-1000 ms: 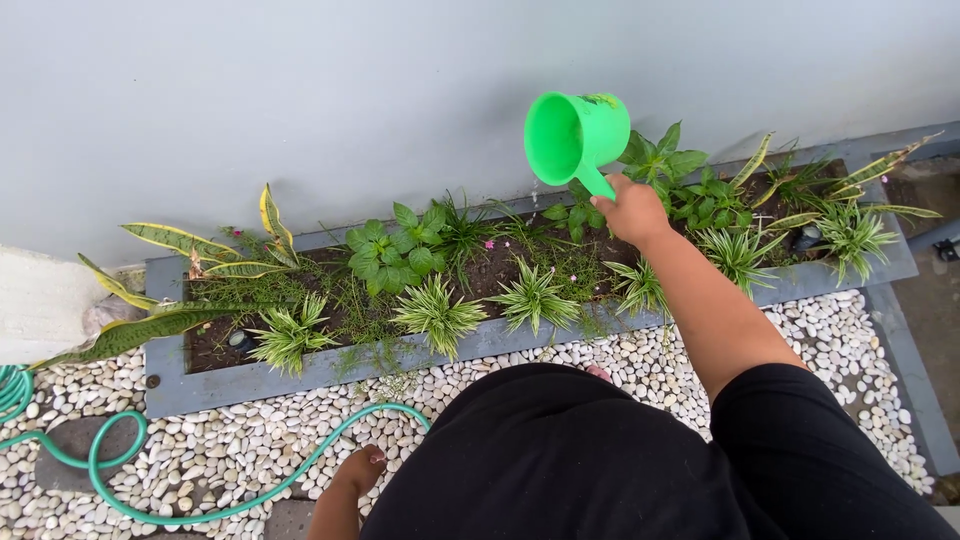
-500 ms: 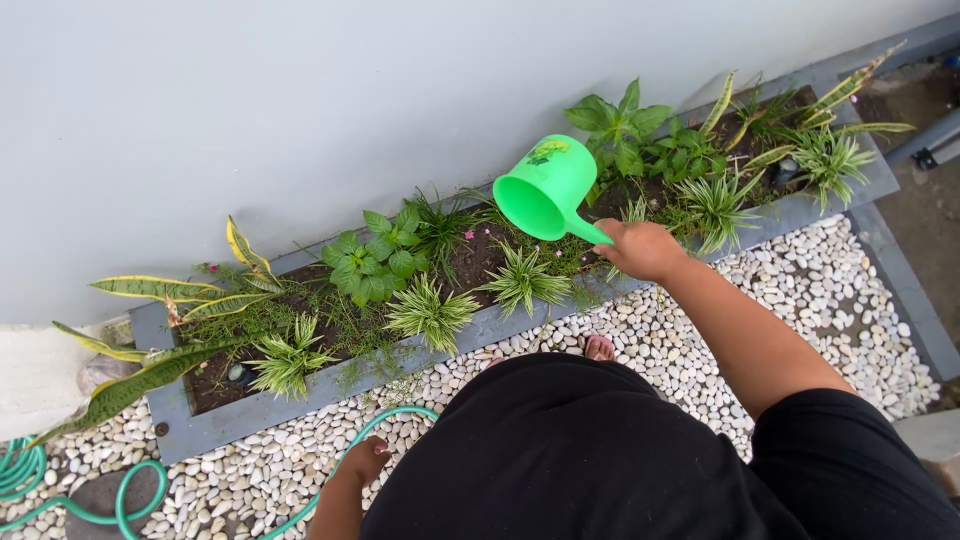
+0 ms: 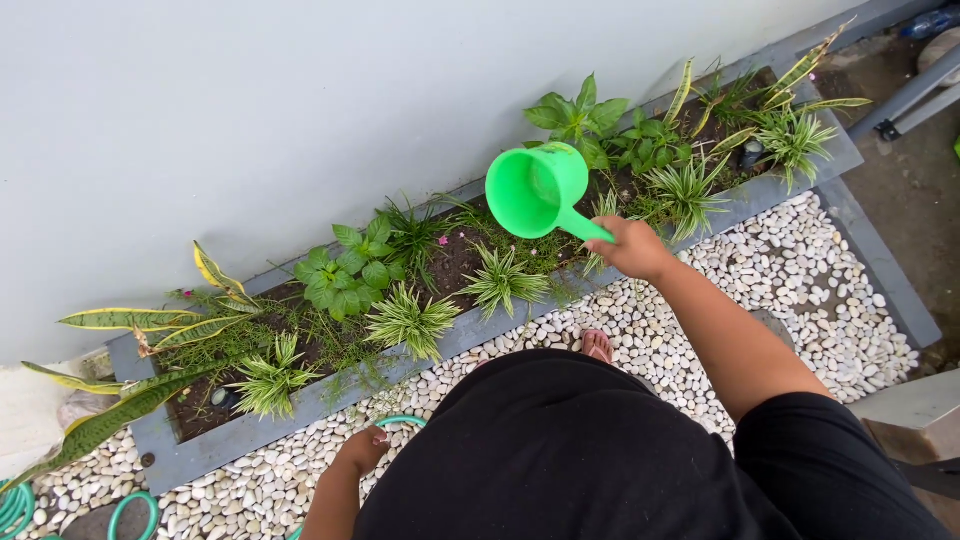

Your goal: Watering various plants in a long outdoor planter using a plastic dipper and a bucket of water.

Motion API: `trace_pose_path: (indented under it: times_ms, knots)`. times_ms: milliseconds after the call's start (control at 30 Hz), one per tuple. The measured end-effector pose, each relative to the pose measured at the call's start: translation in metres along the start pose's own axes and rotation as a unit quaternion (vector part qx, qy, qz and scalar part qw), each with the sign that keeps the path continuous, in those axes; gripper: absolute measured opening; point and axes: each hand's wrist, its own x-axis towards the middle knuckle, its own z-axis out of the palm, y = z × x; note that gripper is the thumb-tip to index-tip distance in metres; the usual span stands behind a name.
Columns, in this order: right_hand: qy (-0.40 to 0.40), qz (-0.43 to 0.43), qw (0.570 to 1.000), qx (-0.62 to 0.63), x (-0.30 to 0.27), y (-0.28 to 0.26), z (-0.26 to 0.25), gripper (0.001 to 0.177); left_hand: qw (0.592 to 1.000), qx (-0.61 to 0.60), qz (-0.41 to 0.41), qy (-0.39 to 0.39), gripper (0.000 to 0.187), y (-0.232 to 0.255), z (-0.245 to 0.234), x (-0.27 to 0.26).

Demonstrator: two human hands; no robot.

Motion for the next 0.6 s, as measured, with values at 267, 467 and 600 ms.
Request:
trace_pose_path:
  times_ms: [267,467,600]
  knots:
    - [0.051,-0.015,0.996,0.066,0.009,0.029,-0.06,0.038,0.999,-0.032,-0.032,0.004,0.038,0.028,0.013,-0.009]
    - [0.013,-0.112,0.941,-0.32,0.039,0.069,-0.063,0.044,0.999,-0.024,-0.024,0.005,0.038,0.062,0.025,-0.02]
    - [0.03,-0.192,0.9,-0.389,0.058,0.092,-0.063,0.037,1.0,-0.019,-0.011,0.013,0.041,0.085,0.027,-0.03]
